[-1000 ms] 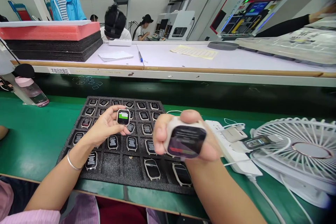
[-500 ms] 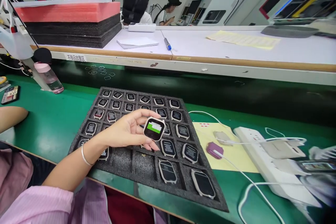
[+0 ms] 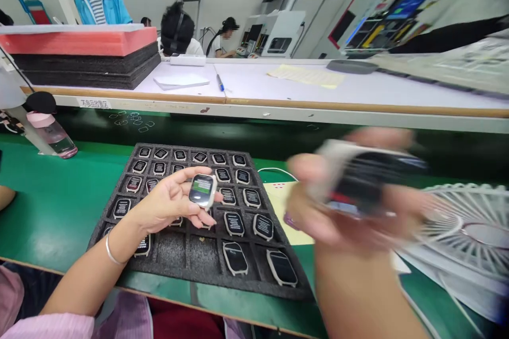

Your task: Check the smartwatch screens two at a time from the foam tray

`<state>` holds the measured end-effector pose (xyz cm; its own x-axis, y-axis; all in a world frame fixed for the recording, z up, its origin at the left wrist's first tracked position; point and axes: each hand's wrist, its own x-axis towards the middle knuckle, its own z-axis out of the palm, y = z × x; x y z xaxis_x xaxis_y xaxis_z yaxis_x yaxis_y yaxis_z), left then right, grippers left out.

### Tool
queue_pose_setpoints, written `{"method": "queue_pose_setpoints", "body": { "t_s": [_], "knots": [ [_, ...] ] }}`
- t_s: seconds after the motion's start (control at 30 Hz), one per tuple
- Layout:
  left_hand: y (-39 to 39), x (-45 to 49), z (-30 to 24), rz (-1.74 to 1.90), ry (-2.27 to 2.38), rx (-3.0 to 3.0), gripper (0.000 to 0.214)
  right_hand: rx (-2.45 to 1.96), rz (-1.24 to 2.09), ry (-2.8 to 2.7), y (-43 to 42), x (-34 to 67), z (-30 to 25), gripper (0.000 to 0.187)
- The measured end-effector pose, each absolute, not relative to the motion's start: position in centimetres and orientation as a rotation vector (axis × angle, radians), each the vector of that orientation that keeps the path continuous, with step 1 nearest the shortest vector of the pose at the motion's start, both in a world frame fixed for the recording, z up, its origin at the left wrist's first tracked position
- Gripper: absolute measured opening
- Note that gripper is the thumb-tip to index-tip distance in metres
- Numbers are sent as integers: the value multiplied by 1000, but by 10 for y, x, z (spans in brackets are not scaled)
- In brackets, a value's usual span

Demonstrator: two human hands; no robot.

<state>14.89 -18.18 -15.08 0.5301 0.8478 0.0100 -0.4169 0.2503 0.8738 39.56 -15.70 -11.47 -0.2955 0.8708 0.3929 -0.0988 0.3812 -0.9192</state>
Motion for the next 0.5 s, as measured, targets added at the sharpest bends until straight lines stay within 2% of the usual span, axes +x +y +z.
{"method": "queue_pose_setpoints", "body": {
  "t_s": [0.13,0.2,0.3,0.5],
  "knots": [
    [-176,153,-154,1172,763,1020,68,-564,1730,-1270,-130,368,-126,47],
    [-173,154,-156,1254,877,1014,69,-585,1872,-1163,-121,356,-136,46],
    [-172,154,-156,1298,954,1053,69,-600,1911,-1128,-117,349,-148,47],
    [-175,154,-153,1309,945,1200,55,-582,1874,-1185,-123,349,-151,46]
  ]
}}
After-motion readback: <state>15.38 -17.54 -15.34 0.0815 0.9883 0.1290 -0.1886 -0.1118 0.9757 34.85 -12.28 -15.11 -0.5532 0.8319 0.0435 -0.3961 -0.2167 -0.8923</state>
